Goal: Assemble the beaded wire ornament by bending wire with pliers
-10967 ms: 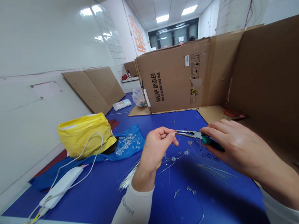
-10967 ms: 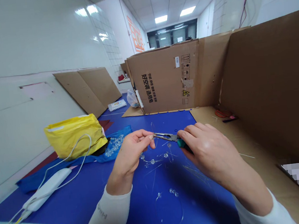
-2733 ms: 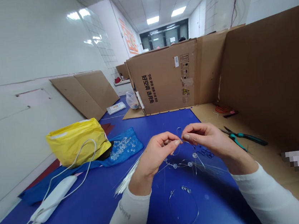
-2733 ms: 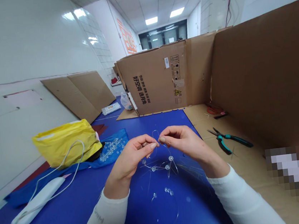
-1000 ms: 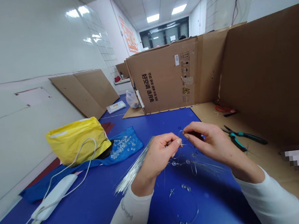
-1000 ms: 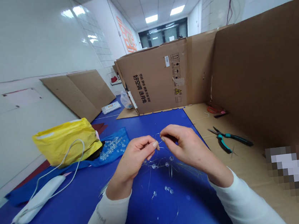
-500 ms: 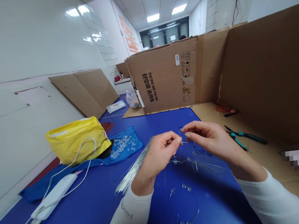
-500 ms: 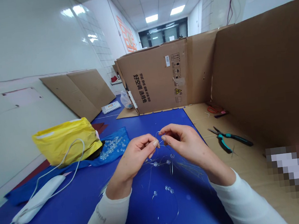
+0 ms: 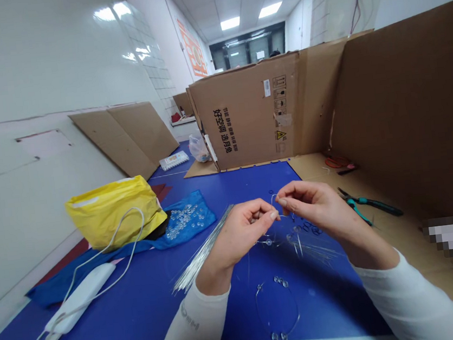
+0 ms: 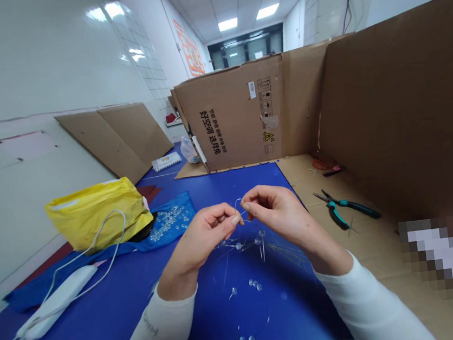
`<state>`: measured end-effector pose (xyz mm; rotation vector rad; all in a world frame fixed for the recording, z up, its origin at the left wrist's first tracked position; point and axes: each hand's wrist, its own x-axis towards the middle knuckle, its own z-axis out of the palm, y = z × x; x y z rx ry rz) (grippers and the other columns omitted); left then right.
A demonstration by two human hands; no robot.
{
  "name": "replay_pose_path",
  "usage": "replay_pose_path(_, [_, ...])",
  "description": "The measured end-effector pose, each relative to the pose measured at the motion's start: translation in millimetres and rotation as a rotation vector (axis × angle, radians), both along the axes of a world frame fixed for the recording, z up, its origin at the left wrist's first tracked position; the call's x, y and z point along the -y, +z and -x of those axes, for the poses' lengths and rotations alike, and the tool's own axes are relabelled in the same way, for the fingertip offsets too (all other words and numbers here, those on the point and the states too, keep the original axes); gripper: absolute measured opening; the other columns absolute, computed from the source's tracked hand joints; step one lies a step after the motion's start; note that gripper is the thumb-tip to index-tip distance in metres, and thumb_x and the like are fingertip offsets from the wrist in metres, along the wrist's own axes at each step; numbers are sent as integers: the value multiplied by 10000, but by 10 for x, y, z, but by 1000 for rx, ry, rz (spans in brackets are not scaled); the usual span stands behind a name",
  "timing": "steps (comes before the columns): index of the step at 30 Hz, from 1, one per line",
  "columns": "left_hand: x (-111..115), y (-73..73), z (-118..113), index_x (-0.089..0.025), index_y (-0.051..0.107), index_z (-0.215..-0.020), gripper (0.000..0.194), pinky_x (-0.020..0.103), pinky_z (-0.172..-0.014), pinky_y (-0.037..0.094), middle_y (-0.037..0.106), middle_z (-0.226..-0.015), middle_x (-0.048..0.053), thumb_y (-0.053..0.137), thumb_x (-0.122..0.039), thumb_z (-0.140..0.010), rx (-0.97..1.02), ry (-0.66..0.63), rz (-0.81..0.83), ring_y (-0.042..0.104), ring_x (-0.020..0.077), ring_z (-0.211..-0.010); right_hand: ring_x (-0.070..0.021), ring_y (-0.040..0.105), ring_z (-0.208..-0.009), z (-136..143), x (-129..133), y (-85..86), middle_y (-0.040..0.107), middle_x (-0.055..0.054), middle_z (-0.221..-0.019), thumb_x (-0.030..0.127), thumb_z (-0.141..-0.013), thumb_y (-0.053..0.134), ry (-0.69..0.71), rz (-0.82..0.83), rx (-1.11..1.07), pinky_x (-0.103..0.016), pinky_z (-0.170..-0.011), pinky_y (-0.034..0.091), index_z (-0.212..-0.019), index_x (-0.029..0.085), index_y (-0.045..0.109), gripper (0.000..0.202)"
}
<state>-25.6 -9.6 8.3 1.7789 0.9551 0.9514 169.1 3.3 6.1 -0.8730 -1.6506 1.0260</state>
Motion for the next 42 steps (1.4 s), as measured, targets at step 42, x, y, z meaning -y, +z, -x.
replay_pose_path(42, [-35,-39,-12,-144,721,-870,288,267,-543,267,494,-560,-45,540,-355,-946,85,34,48,387,103,-536,-123,529,-574,133,5,-48,681,-11,-657,400,-706,777,-121,81,-202,-279,-559,421,-755,188,749,220])
